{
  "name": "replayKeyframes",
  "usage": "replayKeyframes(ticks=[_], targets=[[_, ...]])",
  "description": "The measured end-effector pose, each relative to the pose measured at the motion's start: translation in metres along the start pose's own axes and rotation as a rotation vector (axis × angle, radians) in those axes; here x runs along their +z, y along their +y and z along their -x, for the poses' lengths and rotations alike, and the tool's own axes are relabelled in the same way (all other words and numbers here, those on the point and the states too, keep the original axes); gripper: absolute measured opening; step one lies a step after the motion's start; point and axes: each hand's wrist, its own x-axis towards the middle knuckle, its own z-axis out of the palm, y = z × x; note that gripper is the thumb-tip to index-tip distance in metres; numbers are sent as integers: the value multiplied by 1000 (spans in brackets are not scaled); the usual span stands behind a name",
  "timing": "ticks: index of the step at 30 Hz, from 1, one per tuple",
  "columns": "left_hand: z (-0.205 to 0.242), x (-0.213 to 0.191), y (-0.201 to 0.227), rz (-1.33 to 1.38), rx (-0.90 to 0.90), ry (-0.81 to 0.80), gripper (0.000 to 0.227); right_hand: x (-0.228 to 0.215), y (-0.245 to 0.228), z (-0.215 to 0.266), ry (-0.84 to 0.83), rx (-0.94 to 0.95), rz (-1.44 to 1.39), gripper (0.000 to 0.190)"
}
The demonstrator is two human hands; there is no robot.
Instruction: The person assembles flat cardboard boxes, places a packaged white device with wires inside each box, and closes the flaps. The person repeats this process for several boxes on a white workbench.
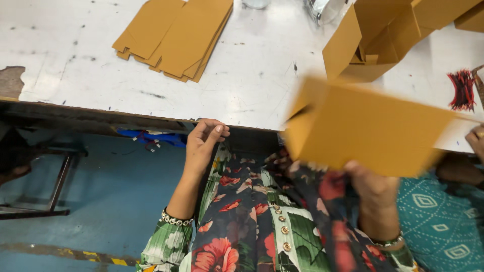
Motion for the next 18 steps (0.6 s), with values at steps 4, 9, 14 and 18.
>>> replayKeyframes(ticks=[4,9,14,18], targets=[[-23,-20,-6,-148,74,34,20,-19,15,-38,383,-478,740,38],[-86,-51,-9,-711,228,226,34,-73,67,-104,85,320,1853,66],[-168,-84,-13,-1191,385,381,72,-101,95,-128,207,-89,1652,69],[-205,-97,-28,-1325,243,381,74,-84,83,-119,273,-365,1450,78]])
